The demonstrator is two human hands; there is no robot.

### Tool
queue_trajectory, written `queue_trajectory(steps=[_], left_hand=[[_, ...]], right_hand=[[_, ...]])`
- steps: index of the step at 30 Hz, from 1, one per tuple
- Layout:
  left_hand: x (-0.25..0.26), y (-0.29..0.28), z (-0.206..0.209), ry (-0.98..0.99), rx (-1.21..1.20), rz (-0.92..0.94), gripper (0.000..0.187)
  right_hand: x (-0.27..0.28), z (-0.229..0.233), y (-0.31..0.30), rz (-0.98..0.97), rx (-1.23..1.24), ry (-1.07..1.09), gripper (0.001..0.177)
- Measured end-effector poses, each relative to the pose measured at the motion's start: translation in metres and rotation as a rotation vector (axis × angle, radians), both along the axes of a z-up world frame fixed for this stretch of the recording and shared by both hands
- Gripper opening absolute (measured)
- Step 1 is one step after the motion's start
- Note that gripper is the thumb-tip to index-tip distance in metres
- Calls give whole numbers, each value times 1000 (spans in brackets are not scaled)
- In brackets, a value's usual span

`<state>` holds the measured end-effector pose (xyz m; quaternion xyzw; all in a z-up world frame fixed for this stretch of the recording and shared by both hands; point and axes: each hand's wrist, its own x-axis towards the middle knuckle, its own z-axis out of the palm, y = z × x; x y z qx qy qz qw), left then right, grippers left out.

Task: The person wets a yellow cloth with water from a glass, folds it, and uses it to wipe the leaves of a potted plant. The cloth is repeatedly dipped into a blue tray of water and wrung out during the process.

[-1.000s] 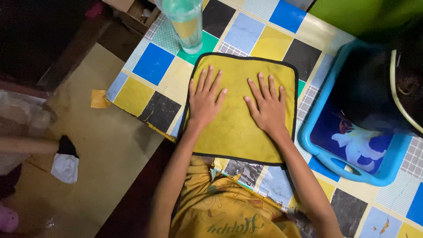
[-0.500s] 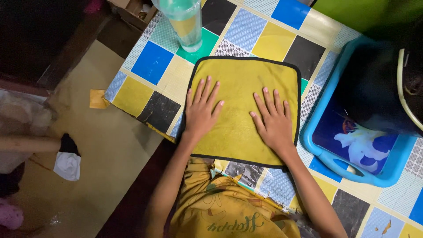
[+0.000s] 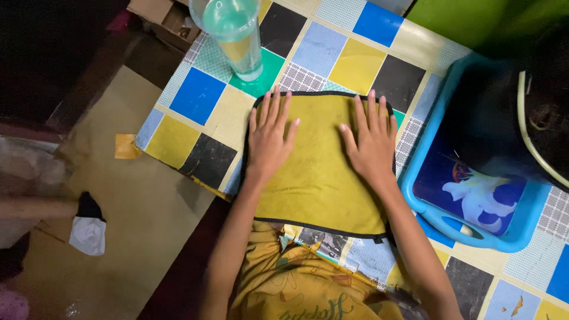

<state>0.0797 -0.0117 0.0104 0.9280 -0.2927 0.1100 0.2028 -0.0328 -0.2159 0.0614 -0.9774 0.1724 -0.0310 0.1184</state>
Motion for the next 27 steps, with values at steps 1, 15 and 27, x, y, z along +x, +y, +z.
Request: queue_trajectory(steps=[1,15,27], left_hand=[[5,-2,-10,4,1,0,59],[36,0,-30,-135,4,-37,58],[81,-1,-6,-139,124,74,24]], right_hand=[[3,-8,-3,0,1,4,67],[16,-17,-20,-8,41,69,69],[43,-23,-84,59,-145,-221,18]])
